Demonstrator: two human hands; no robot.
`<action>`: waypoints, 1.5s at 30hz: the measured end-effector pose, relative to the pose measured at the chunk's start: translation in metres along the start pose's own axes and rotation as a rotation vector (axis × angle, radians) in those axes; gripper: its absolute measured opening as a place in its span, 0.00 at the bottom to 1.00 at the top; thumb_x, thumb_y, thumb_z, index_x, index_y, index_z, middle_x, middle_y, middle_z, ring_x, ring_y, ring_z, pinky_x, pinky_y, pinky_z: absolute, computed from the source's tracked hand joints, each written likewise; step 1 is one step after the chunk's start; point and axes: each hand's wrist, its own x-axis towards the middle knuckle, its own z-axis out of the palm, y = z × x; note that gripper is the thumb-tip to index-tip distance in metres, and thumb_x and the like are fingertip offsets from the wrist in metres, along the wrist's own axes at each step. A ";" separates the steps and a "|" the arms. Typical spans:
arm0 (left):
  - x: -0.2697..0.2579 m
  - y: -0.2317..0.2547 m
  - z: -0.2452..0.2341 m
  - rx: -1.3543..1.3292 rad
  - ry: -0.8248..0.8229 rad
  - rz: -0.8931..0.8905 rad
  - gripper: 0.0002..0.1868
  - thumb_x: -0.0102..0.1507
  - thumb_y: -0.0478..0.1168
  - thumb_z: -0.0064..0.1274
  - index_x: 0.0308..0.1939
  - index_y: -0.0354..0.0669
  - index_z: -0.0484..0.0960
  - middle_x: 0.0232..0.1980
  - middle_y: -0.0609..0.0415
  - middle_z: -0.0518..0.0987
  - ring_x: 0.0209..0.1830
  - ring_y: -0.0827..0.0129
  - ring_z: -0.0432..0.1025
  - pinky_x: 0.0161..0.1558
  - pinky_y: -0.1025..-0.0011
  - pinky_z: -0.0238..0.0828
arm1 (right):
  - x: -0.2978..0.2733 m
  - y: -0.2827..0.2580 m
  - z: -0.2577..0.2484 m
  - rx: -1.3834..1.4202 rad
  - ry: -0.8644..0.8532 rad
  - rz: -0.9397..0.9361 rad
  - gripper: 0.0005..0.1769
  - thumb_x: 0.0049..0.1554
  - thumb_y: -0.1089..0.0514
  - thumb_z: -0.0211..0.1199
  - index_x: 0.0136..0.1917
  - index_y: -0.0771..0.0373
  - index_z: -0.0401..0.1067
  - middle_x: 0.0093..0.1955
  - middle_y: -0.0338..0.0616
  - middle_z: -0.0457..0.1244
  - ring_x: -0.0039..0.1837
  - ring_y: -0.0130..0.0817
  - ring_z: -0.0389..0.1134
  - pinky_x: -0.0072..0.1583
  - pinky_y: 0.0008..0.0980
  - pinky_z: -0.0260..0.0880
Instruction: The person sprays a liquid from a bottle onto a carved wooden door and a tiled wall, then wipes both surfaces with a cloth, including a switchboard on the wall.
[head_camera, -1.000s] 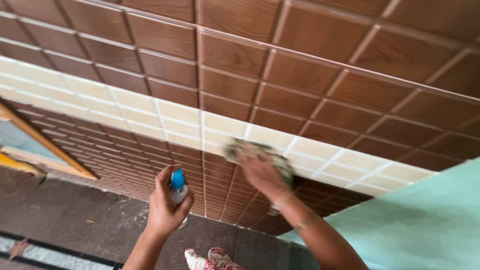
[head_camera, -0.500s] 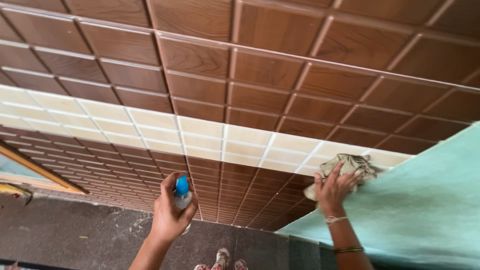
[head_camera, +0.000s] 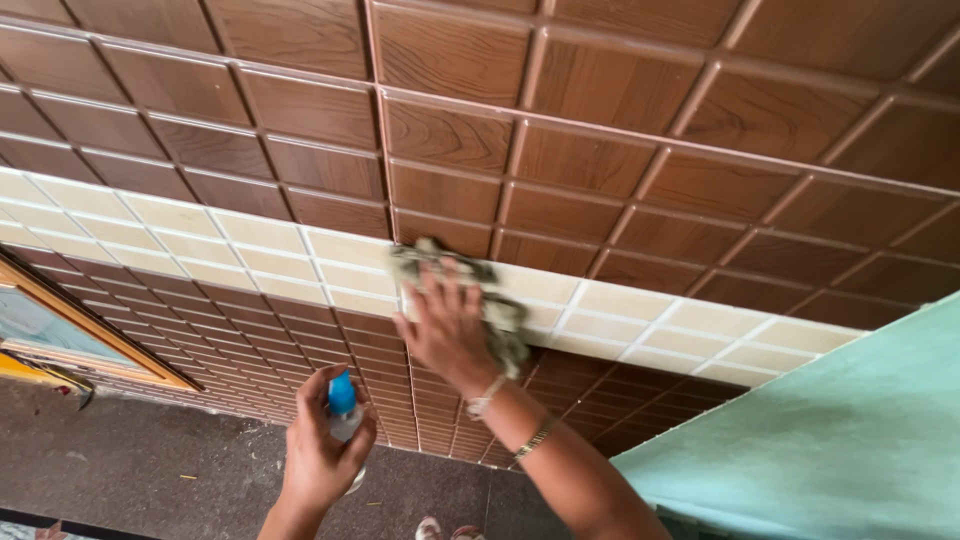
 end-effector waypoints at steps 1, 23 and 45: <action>0.000 0.001 -0.002 -0.028 0.016 0.012 0.36 0.55 0.31 0.57 0.64 0.39 0.59 0.43 0.49 0.81 0.38 0.63 0.81 0.40 0.66 0.80 | 0.008 -0.011 0.004 -0.010 0.011 -0.022 0.31 0.66 0.38 0.49 0.74 0.57 0.63 0.81 0.50 0.50 0.82 0.50 0.44 0.72 0.59 0.49; 0.012 0.038 0.110 -0.083 -0.209 0.050 0.36 0.56 0.32 0.55 0.66 0.41 0.55 0.43 0.46 0.81 0.38 0.58 0.83 0.36 0.62 0.84 | -0.250 0.331 -0.065 -0.517 0.424 0.684 0.33 0.69 0.43 0.44 0.81 0.61 0.52 0.77 0.67 0.40 0.84 0.66 0.33 0.83 0.67 0.29; 0.050 0.097 0.099 0.001 -0.183 0.123 0.35 0.60 0.38 0.56 0.67 0.41 0.56 0.40 0.42 0.82 0.35 0.52 0.83 0.38 0.59 0.82 | -0.020 0.220 -0.228 -0.261 0.773 0.607 0.37 0.74 0.38 0.32 0.87 0.60 0.44 0.89 0.58 0.38 0.87 0.58 0.35 0.83 0.59 0.29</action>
